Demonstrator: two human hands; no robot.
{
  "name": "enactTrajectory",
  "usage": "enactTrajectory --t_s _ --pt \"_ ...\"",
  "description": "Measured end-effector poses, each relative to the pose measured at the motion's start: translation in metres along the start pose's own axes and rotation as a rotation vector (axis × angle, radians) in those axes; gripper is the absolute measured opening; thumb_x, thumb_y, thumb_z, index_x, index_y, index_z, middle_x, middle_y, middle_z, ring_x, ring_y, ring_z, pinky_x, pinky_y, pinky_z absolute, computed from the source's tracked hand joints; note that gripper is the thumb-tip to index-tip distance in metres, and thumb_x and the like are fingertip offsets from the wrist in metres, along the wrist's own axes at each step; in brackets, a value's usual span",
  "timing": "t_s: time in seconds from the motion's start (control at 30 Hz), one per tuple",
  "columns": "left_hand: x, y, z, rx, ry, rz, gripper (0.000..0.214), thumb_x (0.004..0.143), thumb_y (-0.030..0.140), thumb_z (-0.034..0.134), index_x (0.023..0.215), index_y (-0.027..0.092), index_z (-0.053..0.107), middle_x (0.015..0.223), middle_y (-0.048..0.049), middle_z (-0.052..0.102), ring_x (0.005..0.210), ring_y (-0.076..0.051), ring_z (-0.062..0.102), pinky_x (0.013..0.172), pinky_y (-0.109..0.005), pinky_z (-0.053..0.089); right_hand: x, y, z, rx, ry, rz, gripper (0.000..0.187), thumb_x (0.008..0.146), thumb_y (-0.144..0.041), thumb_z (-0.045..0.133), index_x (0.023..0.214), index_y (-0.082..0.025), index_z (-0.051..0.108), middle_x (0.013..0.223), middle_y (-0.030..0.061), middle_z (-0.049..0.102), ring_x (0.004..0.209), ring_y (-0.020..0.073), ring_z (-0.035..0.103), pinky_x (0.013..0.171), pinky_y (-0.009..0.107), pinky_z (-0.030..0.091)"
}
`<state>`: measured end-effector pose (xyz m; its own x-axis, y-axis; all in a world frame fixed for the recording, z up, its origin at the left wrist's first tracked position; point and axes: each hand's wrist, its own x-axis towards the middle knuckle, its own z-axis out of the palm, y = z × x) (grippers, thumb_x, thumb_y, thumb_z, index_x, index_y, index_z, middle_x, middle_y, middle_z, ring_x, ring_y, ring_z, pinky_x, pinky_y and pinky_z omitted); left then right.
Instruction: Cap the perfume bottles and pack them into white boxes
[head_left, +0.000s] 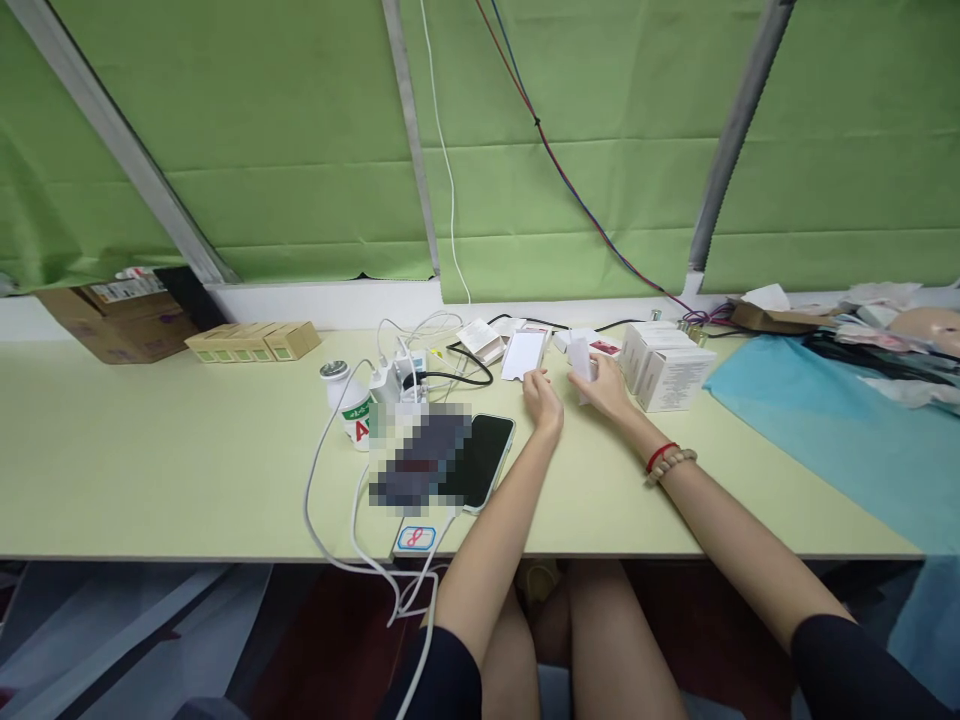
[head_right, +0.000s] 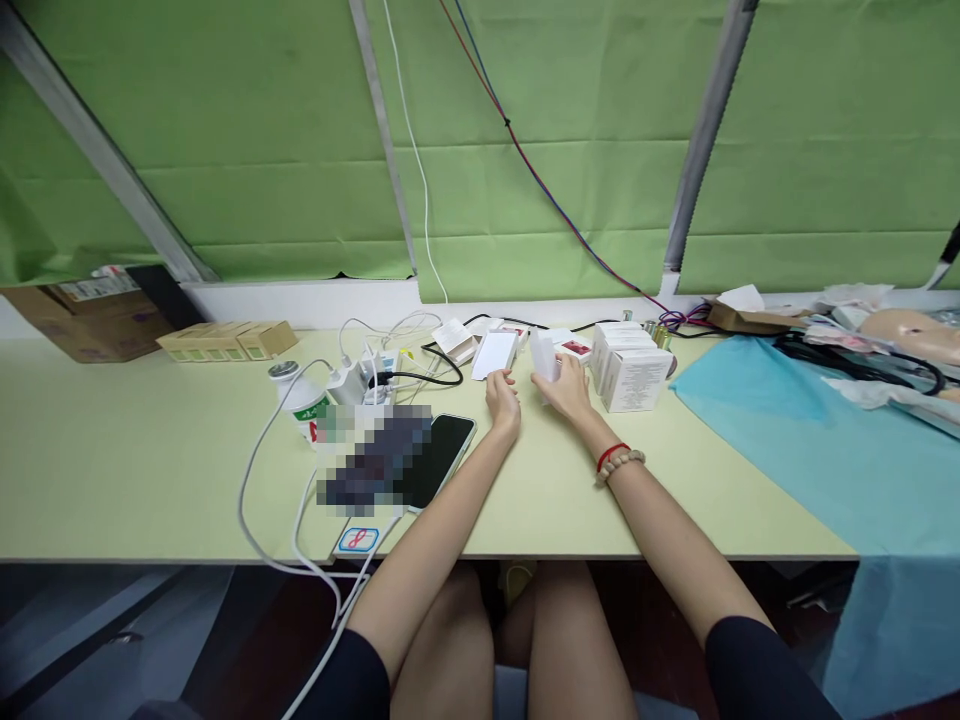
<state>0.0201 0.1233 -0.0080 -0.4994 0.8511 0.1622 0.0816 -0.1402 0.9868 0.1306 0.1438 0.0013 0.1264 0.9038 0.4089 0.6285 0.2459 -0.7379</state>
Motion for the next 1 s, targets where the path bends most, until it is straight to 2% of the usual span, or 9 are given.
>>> enactTrajectory --t_s 0.13,0.3,0.37,0.43,0.57,0.67,0.8,0.9,1.0 --pt "-0.005 0.008 -0.001 -0.011 0.027 -0.059 0.026 0.086 0.032 0.028 0.082 0.025 0.053 0.086 -0.0016 0.059 0.08 -0.016 0.059 0.071 -0.029 0.045 0.004 0.008 -0.001 -0.101 -0.098 -0.09 0.058 0.068 -0.054 0.061 0.113 -0.018 0.052 0.145 0.0164 0.034 0.137 0.0333 0.024 0.111 0.054 0.013" --pt "-0.009 0.014 -0.003 -0.015 0.02 -0.082 0.026 0.086 0.032 0.028 0.081 0.025 0.053 0.084 -0.0012 0.059 0.079 -0.017 0.059 0.072 -0.03 0.044 0.006 0.012 -0.005 -0.154 -0.253 -0.069 0.064 0.072 -0.06 0.056 0.118 -0.016 0.049 0.147 0.0183 0.032 0.14 0.0338 0.02 0.11 0.056 0.011" --pt "-0.009 0.015 -0.004 -0.008 0.02 -0.083 0.025 0.086 0.031 0.028 0.081 0.025 0.052 0.084 -0.0013 0.059 0.08 -0.017 0.059 0.072 -0.03 0.044 0.006 0.012 -0.006 -0.174 -0.259 -0.076 0.066 0.071 -0.061 0.057 0.12 -0.016 0.049 0.146 0.0188 0.033 0.138 0.0344 0.022 0.11 0.055 0.012" --pt "-0.008 0.015 -0.005 -0.003 0.026 -0.082 0.025 0.086 0.031 0.028 0.081 0.025 0.052 0.084 -0.0015 0.059 0.081 -0.017 0.058 0.074 -0.03 0.044 0.004 0.01 -0.008 -0.196 -0.247 -0.101 0.064 0.073 -0.061 0.055 0.118 -0.016 0.05 0.141 0.0185 0.041 0.134 0.0352 0.029 0.109 0.055 0.015" --pt "-0.007 0.017 -0.006 0.009 0.054 -0.071 0.023 0.087 0.032 0.029 0.082 0.025 0.051 0.089 -0.0024 0.059 0.088 -0.017 0.057 0.08 -0.031 0.043 0.002 0.001 -0.014 -0.2 -0.239 -0.207 0.05 0.073 -0.059 0.055 0.1 -0.018 0.059 0.117 0.0148 0.061 0.118 0.0346 0.047 0.104 0.056 0.021" --pt "-0.004 0.02 -0.008 0.036 0.098 -0.008 0.018 0.087 0.028 0.032 0.083 0.024 0.05 0.097 -0.0042 0.059 0.098 -0.018 0.055 0.088 -0.03 0.04 0.002 -0.006 -0.021 -0.014 -0.26 -0.254 0.041 0.068 -0.056 0.06 0.083 -0.018 0.062 0.098 0.011 0.067 0.106 0.032 0.055 0.104 0.051 0.026" --pt "-0.003 0.023 -0.011 0.199 0.141 0.143 0.015 0.083 0.02 0.039 0.089 0.023 0.052 0.102 -0.007 0.059 0.106 -0.02 0.051 0.093 -0.032 0.038 0.0 -0.011 -0.026 0.408 -0.174 -0.112 0.04 0.07 -0.057 0.054 0.081 -0.018 0.061 0.089 0.0087 0.068 0.09 0.029 0.06 0.088 0.044 0.044" --pt "-0.006 0.021 -0.012 0.338 0.015 0.287 0.026 0.08 0.015 0.042 0.102 0.023 0.054 0.116 -0.0083 0.057 0.115 -0.022 0.048 0.098 -0.036 0.035 -0.003 -0.013 -0.024 0.44 -0.041 -0.034 0.038 0.072 -0.053 0.055 0.087 -0.018 0.058 0.091 0.01 0.067 0.086 0.0275 0.06 0.084 0.043 0.046" --pt "-0.01 0.015 -0.01 0.412 -0.23 0.486 0.036 0.079 0.017 0.047 0.113 0.025 0.054 0.13 -0.0074 0.053 0.129 -0.024 0.038 0.106 -0.04 0.027 -0.004 -0.014 -0.021 0.375 0.077 -0.018 0.039 0.071 -0.046 0.058 0.099 -0.018 0.053 0.093 0.0112 0.065 0.085 0.0253 0.06 0.082 0.042 0.047"
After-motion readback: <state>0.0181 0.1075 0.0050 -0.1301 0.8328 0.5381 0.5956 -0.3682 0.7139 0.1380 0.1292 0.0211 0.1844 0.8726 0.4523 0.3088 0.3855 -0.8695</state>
